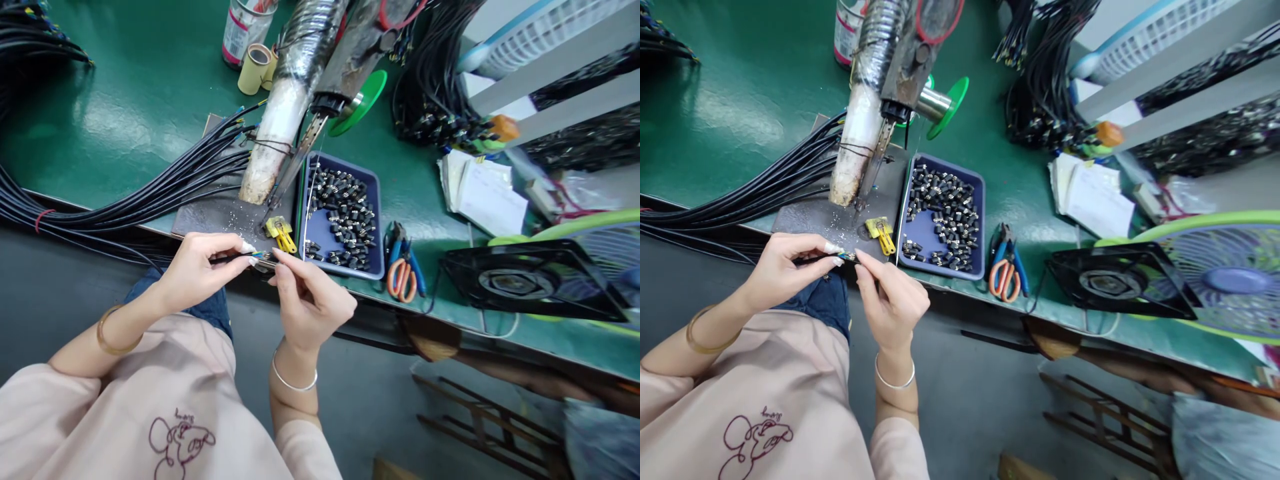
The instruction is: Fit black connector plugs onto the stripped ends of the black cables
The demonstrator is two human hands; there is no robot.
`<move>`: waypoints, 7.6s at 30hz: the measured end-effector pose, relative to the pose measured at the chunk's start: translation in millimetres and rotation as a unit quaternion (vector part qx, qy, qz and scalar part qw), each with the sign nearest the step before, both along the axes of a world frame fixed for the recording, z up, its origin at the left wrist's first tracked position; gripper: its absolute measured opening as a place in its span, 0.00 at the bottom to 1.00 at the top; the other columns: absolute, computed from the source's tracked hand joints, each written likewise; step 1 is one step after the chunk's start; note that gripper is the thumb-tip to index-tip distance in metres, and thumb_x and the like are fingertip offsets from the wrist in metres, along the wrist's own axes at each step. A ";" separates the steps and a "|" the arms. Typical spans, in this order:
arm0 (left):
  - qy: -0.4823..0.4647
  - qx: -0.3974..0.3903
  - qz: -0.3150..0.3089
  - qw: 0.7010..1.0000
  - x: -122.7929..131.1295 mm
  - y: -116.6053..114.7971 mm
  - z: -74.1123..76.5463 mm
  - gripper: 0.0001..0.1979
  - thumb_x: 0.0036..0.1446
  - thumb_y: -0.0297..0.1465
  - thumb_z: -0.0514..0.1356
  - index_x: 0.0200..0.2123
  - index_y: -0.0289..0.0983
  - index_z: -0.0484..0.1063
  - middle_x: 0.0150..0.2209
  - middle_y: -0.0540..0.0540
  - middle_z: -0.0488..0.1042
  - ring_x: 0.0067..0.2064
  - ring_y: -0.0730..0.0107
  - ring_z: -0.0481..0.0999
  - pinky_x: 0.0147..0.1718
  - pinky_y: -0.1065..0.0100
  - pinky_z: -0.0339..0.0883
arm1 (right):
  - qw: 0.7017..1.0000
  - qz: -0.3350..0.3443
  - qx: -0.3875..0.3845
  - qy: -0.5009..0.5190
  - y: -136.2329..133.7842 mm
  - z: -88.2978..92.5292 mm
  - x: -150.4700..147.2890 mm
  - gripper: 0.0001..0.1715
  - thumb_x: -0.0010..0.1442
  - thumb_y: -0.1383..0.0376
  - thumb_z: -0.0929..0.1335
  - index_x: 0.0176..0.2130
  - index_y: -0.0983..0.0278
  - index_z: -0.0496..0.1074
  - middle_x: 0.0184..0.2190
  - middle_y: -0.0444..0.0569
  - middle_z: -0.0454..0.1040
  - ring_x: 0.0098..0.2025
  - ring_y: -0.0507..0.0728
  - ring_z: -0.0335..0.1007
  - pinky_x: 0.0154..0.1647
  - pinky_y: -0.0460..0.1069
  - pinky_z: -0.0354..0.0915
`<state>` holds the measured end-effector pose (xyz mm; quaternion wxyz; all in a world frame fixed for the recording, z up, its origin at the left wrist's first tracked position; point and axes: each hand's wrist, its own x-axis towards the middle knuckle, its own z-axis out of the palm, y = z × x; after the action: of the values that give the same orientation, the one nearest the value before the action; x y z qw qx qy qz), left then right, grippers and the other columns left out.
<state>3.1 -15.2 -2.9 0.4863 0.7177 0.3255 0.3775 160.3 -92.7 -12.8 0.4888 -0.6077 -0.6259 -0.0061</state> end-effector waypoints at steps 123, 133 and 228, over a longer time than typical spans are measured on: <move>-0.045 -0.101 -0.010 0.994 0.7 0.0 0.0 0.05 0.52 0.29 0.63 0.26 0.33 0.75 0.24 0.49 0.73 0.26 0.77 0.69 0.26 0.77 0.66 | 0.993 0.037 -0.077 0.084 3.9 -0.2 -2.6 0.06 0.63 0.67 0.69 0.39 0.60 0.77 0.31 0.43 0.80 0.24 0.48 0.73 0.23 0.43 0.67; -0.019 -0.116 0.005 0.993 4.9 1.9 -4.3 0.06 0.54 0.29 0.61 0.29 0.32 0.75 0.26 0.48 0.75 0.28 0.76 0.70 0.28 0.77 0.67 | 0.990 -0.022 0.126 0.054 8.1 1.1 1.9 0.11 0.65 0.62 0.66 0.46 0.57 0.76 0.16 0.36 0.62 0.12 0.47 0.54 0.13 0.45 0.51; 0.010 -0.116 -0.009 0.993 17.9 26.4 -5.7 0.09 0.56 0.30 0.58 0.25 0.35 0.67 0.21 0.54 0.56 0.24 0.79 0.53 0.22 0.73 0.48 | 0.998 0.002 0.028 0.054 31.8 -16.8 -0.5 0.07 0.59 0.71 0.71 0.31 0.61 0.70 0.39 0.47 0.82 0.40 0.54 0.81 0.41 0.51 0.78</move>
<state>21.0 11.1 -8.6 0.5664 0.6630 0.3656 0.3256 159.9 -60.9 -29.6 0.5392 -0.5914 -0.5995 0.0104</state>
